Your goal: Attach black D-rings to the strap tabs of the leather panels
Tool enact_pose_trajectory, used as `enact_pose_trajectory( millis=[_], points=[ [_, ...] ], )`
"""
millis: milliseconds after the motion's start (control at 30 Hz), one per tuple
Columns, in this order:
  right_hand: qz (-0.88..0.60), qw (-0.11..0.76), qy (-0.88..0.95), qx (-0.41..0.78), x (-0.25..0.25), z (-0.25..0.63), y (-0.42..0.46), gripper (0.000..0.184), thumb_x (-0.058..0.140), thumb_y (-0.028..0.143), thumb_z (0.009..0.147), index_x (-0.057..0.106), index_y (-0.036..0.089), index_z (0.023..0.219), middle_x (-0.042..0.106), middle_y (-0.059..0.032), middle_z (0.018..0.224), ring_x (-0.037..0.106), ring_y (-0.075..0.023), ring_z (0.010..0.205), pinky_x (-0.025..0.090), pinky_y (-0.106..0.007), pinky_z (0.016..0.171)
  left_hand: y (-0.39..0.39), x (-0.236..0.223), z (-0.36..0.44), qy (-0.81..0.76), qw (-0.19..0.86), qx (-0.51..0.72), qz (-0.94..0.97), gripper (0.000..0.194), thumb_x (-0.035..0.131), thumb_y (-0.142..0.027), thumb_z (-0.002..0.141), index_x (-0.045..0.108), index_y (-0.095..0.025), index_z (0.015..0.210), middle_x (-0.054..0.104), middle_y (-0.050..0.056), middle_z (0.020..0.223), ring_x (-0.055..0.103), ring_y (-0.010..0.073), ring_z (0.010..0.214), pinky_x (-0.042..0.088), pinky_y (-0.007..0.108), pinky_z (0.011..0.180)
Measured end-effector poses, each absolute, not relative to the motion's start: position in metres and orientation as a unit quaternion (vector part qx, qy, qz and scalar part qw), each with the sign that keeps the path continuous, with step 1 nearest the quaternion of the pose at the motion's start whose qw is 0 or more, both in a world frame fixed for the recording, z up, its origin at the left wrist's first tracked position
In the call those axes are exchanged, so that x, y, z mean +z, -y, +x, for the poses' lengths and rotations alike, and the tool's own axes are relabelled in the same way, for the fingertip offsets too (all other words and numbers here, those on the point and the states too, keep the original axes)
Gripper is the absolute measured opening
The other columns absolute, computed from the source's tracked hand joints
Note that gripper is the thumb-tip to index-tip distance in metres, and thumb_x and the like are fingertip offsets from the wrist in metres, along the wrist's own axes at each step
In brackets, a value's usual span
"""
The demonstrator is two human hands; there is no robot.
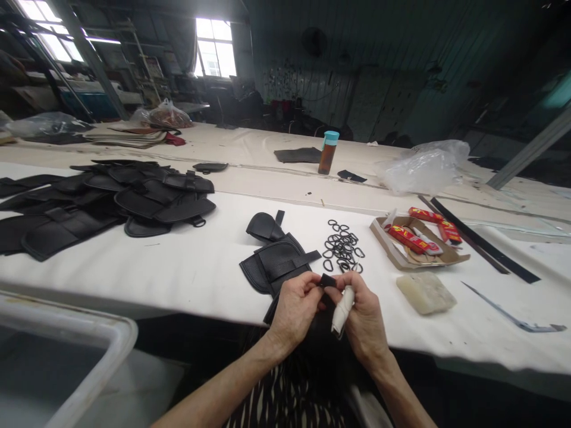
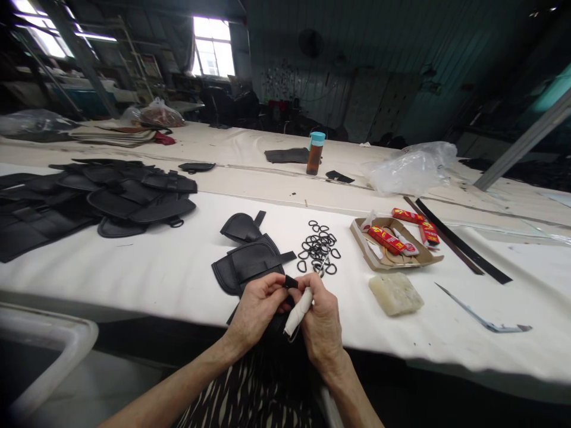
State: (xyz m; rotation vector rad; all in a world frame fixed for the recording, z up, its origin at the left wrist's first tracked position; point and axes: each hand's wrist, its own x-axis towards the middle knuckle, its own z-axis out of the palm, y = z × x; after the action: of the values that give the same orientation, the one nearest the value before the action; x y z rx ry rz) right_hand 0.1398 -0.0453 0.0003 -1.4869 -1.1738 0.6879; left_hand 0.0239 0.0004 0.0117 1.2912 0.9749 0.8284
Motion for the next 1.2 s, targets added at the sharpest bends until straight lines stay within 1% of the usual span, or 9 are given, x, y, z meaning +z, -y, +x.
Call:
enact_pose_trajectory(
  millis=[167, 233, 333, 433, 533, 800, 1000, 1100, 1200],
  points=[
    [-0.639, 0.559, 0.462, 0.257, 0.008, 0.144, 0.041, 0.017, 0.061, 0.025, 0.073, 0.045, 0.021, 0.070, 0.047, 0.0071, 0.062, 0.040, -0.0095, 0.053, 0.035, -0.021, 0.052, 0.011, 0.024, 0.010, -0.451, 0.544, 0.397, 0.586, 0.016, 0.058, -0.024, 0.075, 0.060, -0.018, 0.090, 0.063, 0.001, 0.070, 0.060, 0.0135, 0.062, 0.047, 0.023, 0.059],
    [-0.635, 0.565, 0.460, 0.257, 0.014, 0.148, 0.039, 0.017, 0.062, 0.025, 0.072, 0.046, 0.021, 0.071, 0.045, 0.0081, 0.059, 0.039, -0.0091, 0.051, 0.033, -0.021, 0.050, 0.016, 0.028, 0.000, -0.468, 0.541, 0.391, 0.579, 0.015, 0.062, -0.031, 0.074, 0.060, -0.018, 0.081, 0.059, -0.002, 0.061, 0.056, 0.0115, 0.055, 0.044, 0.021, 0.053],
    [-0.623, 0.570, 0.470, 0.255, 0.022, 0.149, 0.039, 0.017, 0.063, 0.025, 0.073, 0.047, 0.021, 0.072, 0.047, 0.0077, 0.060, 0.041, -0.0091, 0.051, 0.034, -0.021, 0.050, 0.019, 0.028, -0.011, -0.453, 0.717, 0.259, 0.463, 0.035, 0.056, -0.047, 0.077, 0.056, -0.015, 0.064, 0.056, 0.000, 0.052, 0.052, 0.0100, 0.042, 0.039, 0.020, 0.041],
    [-0.599, 0.576, 0.503, 0.238, 0.025, 0.141, 0.047, 0.015, 0.060, 0.023, 0.077, 0.046, 0.021, 0.072, 0.058, 0.0027, 0.074, 0.052, -0.0113, 0.064, 0.041, -0.021, 0.057, 0.016, 0.025, -0.015, -0.396, 0.863, 0.147, 0.277, 0.047, 0.046, -0.052, 0.082, 0.062, -0.009, 0.072, 0.066, 0.010, 0.068, 0.063, 0.0167, 0.055, 0.049, 0.026, 0.051],
    [-0.538, 0.568, 0.592, 0.193, 0.024, 0.129, 0.063, 0.011, 0.052, 0.016, 0.082, 0.047, 0.022, 0.074, 0.061, -0.0018, 0.085, 0.057, -0.0142, 0.076, 0.046, -0.024, 0.063, 0.013, 0.028, -0.012, -0.355, 0.901, 0.168, 0.185, 0.047, 0.044, -0.046, 0.085, 0.065, -0.005, 0.079, 0.068, 0.012, 0.074, 0.067, 0.0202, 0.066, 0.052, 0.032, 0.066],
    [-0.389, 0.471, 0.789, -0.060, 0.018, 0.114, 0.081, 0.023, 0.039, -0.002, 0.080, 0.052, 0.017, 0.078, 0.064, -0.0094, 0.079, 0.059, -0.0189, 0.077, 0.051, -0.033, 0.071, 0.017, 0.028, 0.001, -0.423, 0.849, 0.265, 0.173, 0.020, 0.056, -0.017, 0.079, 0.066, -0.007, 0.065, 0.064, 0.006, 0.060, 0.058, 0.0108, 0.054, 0.046, 0.021, 0.056],
    [-0.469, 0.520, 0.710, 0.070, -0.002, 0.117, 0.087, 0.016, 0.046, 0.005, 0.083, 0.052, 0.019, 0.085, 0.063, -0.0045, 0.082, 0.060, -0.0150, 0.077, 0.051, -0.031, 0.078, 0.026, 0.016, 0.004, -0.417, 0.810, 0.331, 0.247, 0.017, 0.063, -0.024, 0.072, 0.068, -0.009, 0.066, 0.064, 0.005, 0.063, 0.057, 0.0126, 0.059, 0.047, 0.024, 0.058],
    [-0.589, 0.515, 0.602, 0.163, -0.004, 0.117, 0.090, 0.006, 0.051, 0.018, 0.085, 0.050, 0.022, 0.080, 0.063, -0.0006, 0.077, 0.060, -0.0128, 0.068, 0.050, -0.023, 0.064, 0.030, 0.010, 0.005, -0.395, 0.796, 0.359, 0.286, 0.019, 0.065, -0.029, 0.071, 0.067, -0.011, 0.066, 0.062, 0.002, 0.063, 0.056, 0.0122, 0.060, 0.048, 0.025, 0.062],
    [-0.676, 0.482, 0.520, 0.201, 0.001, 0.114, 0.089, 0.010, 0.055, 0.030, 0.083, 0.051, 0.022, 0.079, 0.058, 0.0029, 0.065, 0.054, -0.0107, 0.053, 0.044, -0.019, 0.049, 0.034, 0.007, 0.007, -0.382, 0.787, 0.370, 0.313, 0.024, 0.064, -0.035, 0.072, 0.063, -0.013, 0.062, 0.060, 0.001, 0.061, 0.054, 0.0123, 0.059, 0.047, 0.026, 0.063]
  ],
)
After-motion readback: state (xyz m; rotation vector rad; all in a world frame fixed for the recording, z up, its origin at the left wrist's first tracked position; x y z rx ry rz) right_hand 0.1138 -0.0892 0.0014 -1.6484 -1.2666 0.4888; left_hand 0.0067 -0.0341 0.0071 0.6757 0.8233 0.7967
